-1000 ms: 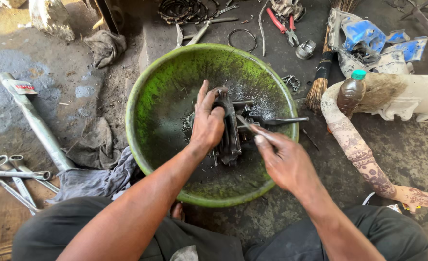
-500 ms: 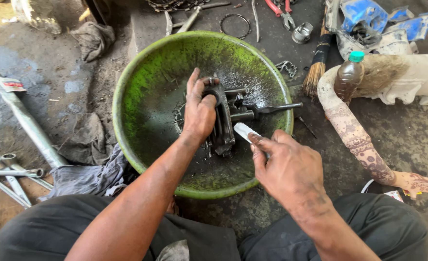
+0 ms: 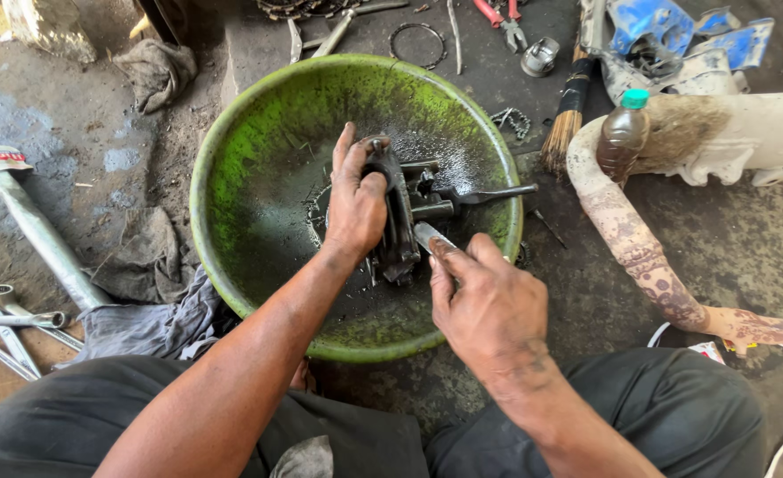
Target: The person scrubs a metal engine cylinder head with a wire brush and a cloth inside a green plastic basin. They rotate the part to clean different sides and wipe away grime.
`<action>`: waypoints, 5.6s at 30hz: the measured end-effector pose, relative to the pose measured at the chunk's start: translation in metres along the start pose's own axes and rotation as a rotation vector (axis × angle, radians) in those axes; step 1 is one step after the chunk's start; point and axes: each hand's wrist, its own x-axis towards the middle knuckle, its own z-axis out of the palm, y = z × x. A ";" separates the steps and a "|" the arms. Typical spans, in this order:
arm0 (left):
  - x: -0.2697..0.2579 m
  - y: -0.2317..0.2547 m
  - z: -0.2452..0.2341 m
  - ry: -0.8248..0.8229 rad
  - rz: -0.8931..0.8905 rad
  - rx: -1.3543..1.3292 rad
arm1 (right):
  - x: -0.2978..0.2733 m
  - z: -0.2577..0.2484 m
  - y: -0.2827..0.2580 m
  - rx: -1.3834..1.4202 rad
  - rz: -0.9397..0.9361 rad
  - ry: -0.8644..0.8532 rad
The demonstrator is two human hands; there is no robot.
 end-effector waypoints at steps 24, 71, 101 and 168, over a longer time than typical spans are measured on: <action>0.008 -0.002 0.002 0.086 0.063 -0.038 | 0.010 0.018 0.003 -0.008 0.049 -0.030; 0.035 0.011 -0.018 -0.131 0.057 -0.020 | 0.079 0.075 0.046 0.220 0.035 0.034; 0.038 0.011 -0.015 -0.121 0.107 0.016 | 0.097 0.066 0.037 0.024 0.220 -0.268; 0.043 0.007 -0.011 -0.094 0.032 -0.011 | 0.067 0.085 0.021 -0.130 -0.200 0.037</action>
